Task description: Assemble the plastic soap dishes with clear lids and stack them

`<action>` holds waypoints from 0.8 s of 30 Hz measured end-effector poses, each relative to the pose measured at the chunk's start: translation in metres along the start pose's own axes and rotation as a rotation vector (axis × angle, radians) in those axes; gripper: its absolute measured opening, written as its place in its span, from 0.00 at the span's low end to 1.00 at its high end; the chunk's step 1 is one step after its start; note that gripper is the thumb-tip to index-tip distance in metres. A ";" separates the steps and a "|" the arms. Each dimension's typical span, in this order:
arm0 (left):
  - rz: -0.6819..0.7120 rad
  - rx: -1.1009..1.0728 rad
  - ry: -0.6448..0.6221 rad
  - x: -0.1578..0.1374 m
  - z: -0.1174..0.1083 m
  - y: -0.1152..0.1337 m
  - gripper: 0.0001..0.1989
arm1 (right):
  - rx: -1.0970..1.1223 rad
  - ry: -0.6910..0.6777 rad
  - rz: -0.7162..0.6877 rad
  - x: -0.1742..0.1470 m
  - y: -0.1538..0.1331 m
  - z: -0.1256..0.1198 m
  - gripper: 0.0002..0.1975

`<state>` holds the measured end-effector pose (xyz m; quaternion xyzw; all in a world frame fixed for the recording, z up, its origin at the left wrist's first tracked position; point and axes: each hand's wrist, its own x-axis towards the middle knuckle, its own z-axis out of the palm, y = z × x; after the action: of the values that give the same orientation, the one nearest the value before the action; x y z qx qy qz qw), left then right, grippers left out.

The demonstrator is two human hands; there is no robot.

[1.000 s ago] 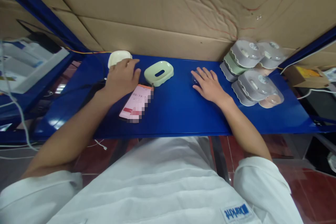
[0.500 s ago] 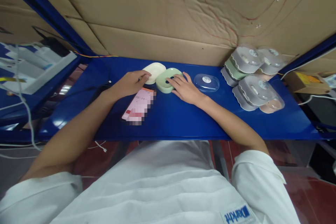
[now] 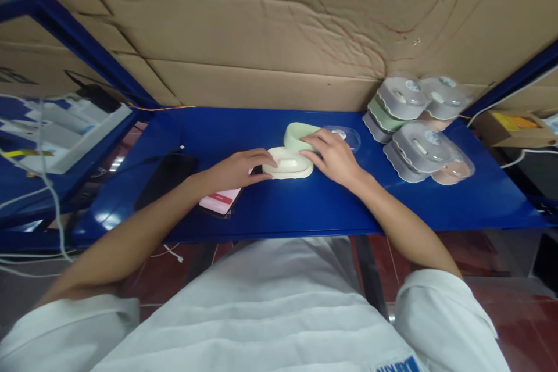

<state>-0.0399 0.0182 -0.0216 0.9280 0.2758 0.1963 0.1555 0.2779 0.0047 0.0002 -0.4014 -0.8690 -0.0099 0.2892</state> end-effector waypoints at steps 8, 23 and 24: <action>0.190 0.320 0.137 -0.008 -0.004 0.018 0.23 | 0.086 -0.195 -0.241 -0.004 -0.033 0.031 0.25; 0.095 0.336 0.044 -0.005 0.003 0.022 0.14 | -0.029 -0.334 -0.230 -0.003 -0.017 0.011 0.20; 0.095 0.332 0.051 -0.004 0.004 0.022 0.14 | -0.036 -0.338 -0.235 -0.003 -0.018 0.011 0.20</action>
<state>-0.0314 -0.0030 -0.0176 0.9477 0.2642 0.1785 -0.0165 0.2617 -0.0070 -0.0069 -0.2985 -0.9456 0.0084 0.1291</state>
